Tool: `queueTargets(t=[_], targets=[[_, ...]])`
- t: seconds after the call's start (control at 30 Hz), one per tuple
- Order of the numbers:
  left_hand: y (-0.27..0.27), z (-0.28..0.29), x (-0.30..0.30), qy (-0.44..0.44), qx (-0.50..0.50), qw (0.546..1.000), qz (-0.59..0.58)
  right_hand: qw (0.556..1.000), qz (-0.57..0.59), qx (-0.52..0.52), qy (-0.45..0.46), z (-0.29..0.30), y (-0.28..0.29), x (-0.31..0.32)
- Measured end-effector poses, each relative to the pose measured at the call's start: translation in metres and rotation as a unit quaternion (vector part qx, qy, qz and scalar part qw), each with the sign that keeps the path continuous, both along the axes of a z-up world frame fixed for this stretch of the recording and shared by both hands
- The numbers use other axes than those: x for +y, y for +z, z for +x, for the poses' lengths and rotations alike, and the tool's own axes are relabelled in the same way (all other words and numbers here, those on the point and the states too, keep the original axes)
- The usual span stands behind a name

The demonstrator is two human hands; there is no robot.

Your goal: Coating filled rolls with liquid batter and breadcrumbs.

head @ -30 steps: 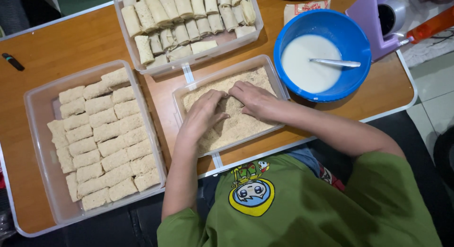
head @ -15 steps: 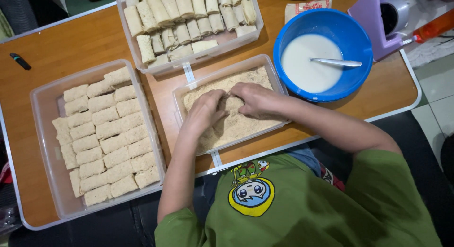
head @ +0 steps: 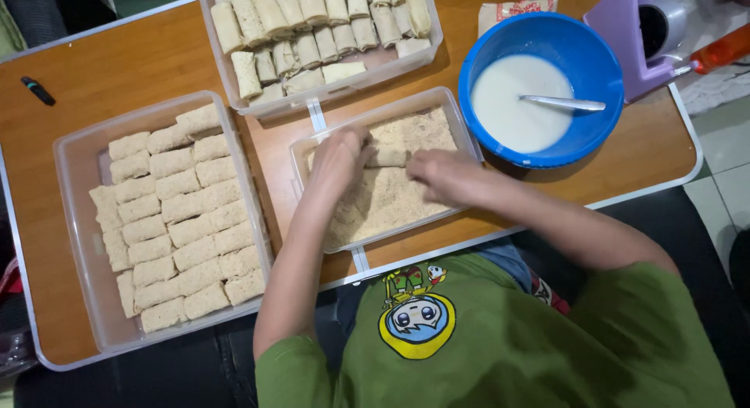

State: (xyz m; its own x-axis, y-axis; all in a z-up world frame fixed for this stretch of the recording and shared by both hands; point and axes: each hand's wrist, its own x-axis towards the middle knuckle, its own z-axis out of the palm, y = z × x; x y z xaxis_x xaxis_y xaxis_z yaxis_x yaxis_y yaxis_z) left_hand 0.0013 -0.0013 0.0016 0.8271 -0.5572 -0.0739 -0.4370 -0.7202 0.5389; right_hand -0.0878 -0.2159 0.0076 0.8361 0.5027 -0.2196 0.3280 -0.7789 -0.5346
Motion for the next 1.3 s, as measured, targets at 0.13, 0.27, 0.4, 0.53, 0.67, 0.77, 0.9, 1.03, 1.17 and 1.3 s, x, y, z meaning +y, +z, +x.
queueTargets(t=[0.13,0.27,0.4,0.53,0.67,0.77,0.9,1.03,1.17,1.3], targets=[[-0.010,0.007,-0.003,0.003,-0.044,0.999,0.002,0.991,0.058,-0.102,0.060,-0.004,-0.041,-0.004],[-0.003,0.005,-0.008,0.000,-0.070,0.997,0.036,0.997,0.075,-0.012,0.026,0.009,-0.040,-0.005],[-0.008,0.006,-0.005,0.011,-0.021,1.000,0.007,0.989,0.137,-0.057,-0.029,0.035,-0.021,-0.002],[0.002,0.002,0.002,0.024,-0.016,0.998,-0.047,0.979,0.173,-0.101,-0.037,0.055,-0.016,0.015],[0.015,-0.002,0.004,0.063,0.033,0.996,-0.053,0.975,0.172,-0.128,-0.067,0.061,-0.014,0.024],[0.012,-0.002,0.003,0.081,0.061,0.994,-0.052,0.976,0.161,-0.138,-0.052,0.057,-0.027,0.031],[-0.005,0.000,0.003,0.065,0.051,0.995,-0.052,0.981,0.156,-0.040,-0.111,0.052,-0.015,0.037],[-0.002,-0.002,0.003,0.042,0.032,0.997,-0.052,0.978,0.174,-0.101,-0.059,0.060,-0.024,0.035],[-0.002,-0.002,0.005,0.044,0.040,0.997,-0.046,0.987,0.131,-0.067,-0.060,0.059,-0.026,0.023],[0.021,-0.020,0.011,0.068,0.069,0.995,-0.016,0.993,0.045,-0.111,-0.019,0.026,0.001,-0.002]])
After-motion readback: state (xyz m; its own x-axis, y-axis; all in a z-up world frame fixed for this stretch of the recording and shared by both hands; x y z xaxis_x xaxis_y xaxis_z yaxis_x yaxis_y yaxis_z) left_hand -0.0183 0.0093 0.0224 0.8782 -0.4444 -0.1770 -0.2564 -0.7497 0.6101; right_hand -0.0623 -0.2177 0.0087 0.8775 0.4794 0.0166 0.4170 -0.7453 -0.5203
